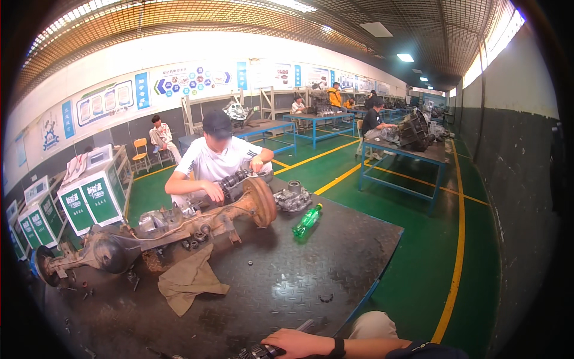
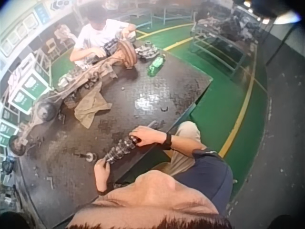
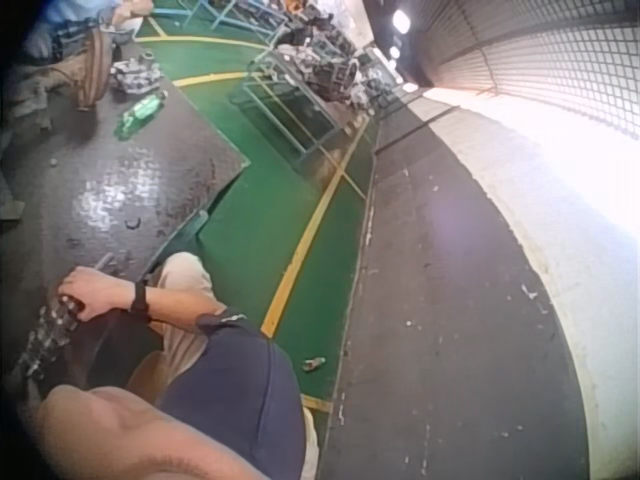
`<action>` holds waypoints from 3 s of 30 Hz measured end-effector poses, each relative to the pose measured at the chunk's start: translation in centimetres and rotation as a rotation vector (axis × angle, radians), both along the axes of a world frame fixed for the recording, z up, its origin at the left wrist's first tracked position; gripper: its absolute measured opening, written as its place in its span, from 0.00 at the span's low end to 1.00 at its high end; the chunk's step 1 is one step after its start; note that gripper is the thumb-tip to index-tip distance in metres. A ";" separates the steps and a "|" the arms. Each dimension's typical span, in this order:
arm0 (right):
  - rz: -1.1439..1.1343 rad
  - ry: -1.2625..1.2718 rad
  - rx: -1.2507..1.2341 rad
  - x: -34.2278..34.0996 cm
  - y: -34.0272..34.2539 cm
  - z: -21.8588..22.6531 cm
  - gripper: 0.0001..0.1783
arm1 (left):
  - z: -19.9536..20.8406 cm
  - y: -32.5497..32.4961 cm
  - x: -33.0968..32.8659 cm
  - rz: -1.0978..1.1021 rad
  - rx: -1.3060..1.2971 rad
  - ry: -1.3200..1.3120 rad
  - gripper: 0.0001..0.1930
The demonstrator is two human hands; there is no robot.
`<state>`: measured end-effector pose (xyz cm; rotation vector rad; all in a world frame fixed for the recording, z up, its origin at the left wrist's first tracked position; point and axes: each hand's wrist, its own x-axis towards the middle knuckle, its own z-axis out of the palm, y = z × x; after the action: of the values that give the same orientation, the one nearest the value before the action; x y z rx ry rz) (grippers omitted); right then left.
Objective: The person holds a gear shaft with both hands, rotating it and moving the gears along the shaft while seated.
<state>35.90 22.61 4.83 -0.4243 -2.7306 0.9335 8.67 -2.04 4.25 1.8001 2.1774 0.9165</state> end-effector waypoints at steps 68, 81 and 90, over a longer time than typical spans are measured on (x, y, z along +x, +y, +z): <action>-0.051 -0.305 -0.126 1.0 3.1 2.6 0.34 | -4.1 0.5 -2.2 -0.068 -0.072 0.051 0.12; 0.152 0.006 0.119 -1.4 1.5 -2.0 0.41 | -0.2 -0.7 -0.2 -0.004 -0.001 0.005 0.10; 0.180 -0.042 0.132 -0.1 3.4 -2.8 0.33 | -0.1 0.0 0.1 0.022 -0.011 -0.015 0.10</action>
<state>35.76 26.04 2.05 -0.1776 -2.8851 0.7856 8.79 -2.08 4.18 1.7621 2.1923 0.9176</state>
